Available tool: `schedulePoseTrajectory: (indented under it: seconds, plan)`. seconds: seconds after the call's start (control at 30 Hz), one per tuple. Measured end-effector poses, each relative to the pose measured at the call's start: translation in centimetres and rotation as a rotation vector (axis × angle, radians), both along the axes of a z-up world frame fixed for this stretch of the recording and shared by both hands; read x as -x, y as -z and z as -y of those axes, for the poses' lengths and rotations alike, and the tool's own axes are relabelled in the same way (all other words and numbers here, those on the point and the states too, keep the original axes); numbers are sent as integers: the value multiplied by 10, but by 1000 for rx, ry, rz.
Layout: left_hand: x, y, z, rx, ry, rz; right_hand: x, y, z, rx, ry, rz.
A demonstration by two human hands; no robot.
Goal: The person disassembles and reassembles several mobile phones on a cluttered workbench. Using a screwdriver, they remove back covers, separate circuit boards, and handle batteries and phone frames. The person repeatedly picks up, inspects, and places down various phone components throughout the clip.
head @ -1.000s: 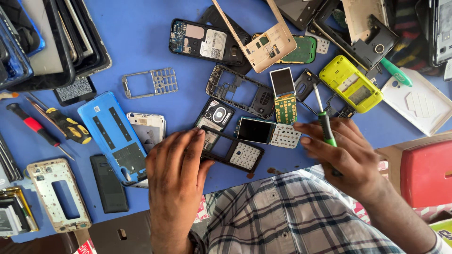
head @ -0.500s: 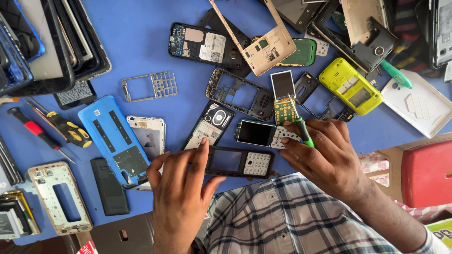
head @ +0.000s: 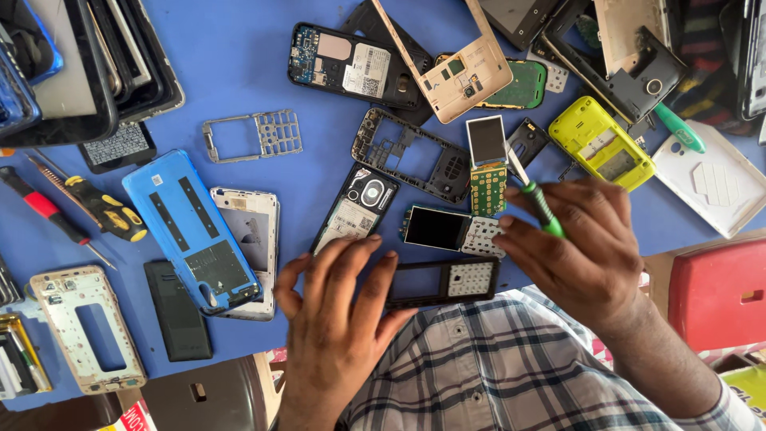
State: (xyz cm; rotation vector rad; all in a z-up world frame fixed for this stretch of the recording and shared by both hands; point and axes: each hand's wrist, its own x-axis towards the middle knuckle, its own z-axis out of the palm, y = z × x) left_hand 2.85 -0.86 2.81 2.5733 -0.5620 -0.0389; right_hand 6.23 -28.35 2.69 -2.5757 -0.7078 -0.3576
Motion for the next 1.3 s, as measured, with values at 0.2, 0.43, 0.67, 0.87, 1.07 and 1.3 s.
schedulePoseTrajectory:
  seconds: [0.2,0.43,0.67,0.87,1.07,1.3]
  plan:
    - [2,20,2,88,-3,41,-19,-13,-15,59,140,-62]
    - [7,37,-5,119,-36,134,-25,-10,-31,168,202,-136]
    - [3,37,-6,147,-25,142,-28,-7,-40,56,250,-192]
    - [3,36,-7,149,-13,127,-28,1,-34,-132,254,-222]
    - [4,37,-9,166,-12,129,-24,13,-21,-448,242,-343]
    - [4,39,-9,180,-16,118,-21,12,-19,-710,388,-436]
